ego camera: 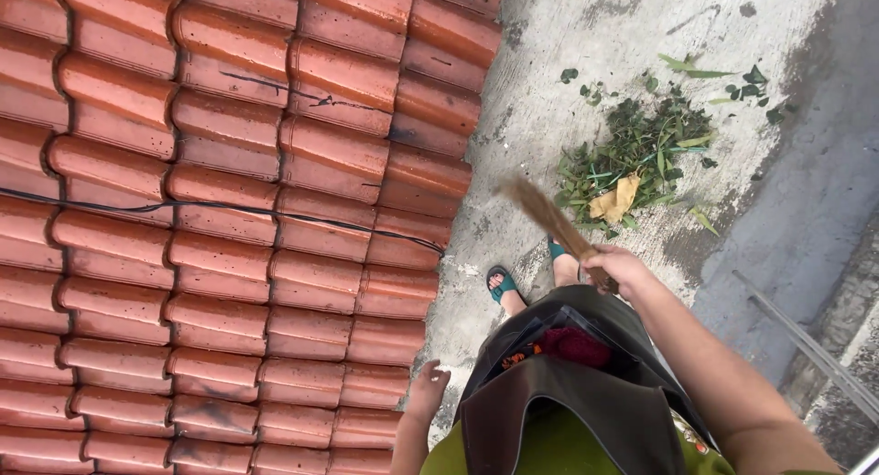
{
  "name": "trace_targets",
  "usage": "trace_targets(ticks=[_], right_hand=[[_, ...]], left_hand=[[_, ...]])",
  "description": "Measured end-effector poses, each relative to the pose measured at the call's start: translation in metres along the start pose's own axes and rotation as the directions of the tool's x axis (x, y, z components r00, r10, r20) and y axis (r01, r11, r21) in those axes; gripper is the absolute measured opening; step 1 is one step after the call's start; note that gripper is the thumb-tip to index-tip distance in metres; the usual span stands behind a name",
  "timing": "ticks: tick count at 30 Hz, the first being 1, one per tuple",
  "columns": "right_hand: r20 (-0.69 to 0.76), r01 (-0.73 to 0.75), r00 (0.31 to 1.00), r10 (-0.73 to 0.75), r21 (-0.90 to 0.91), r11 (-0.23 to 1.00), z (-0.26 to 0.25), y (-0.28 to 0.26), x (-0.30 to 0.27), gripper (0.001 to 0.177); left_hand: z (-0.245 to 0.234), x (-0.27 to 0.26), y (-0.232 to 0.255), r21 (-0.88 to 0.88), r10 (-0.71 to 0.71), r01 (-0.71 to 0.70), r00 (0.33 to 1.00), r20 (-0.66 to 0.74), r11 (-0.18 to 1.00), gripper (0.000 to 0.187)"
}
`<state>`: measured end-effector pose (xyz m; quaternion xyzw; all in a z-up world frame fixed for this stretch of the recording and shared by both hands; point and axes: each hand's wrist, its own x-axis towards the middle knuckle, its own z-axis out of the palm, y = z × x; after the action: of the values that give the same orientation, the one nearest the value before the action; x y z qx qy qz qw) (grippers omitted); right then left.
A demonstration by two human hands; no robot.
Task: Sweeping leaves and debris on a rooftop balcony using a stick broom.
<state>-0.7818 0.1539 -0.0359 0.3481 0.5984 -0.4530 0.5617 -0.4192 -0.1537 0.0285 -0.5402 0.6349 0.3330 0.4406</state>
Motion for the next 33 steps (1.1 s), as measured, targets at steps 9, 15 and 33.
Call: trace_targets(ticks=[9, 15, 33], right_hand=[[-0.431, -0.041, 0.902, 0.018, -0.044, 0.998, -0.085, -0.061, -0.059, 0.049], [-0.475, 0.096, 0.875, -0.090, -0.013, 0.995, -0.065, -0.072, -0.067, 0.049], [-0.329, 0.088, 0.943, -0.060, 0.072, 0.994, -0.001, -0.049, 0.007, 0.074]], left_hand=[[-0.015, -0.025, 0.078, -0.194, 0.059, -0.071, 0.996, -0.066, 0.978, 0.049], [-0.013, -0.015, 0.055, -0.029, 0.055, -0.055, 0.998, -0.030, 0.998, 0.051], [-0.071, 0.046, 0.011, -0.122, 0.116, -0.125, 0.990, -0.079, 0.985, 0.049]])
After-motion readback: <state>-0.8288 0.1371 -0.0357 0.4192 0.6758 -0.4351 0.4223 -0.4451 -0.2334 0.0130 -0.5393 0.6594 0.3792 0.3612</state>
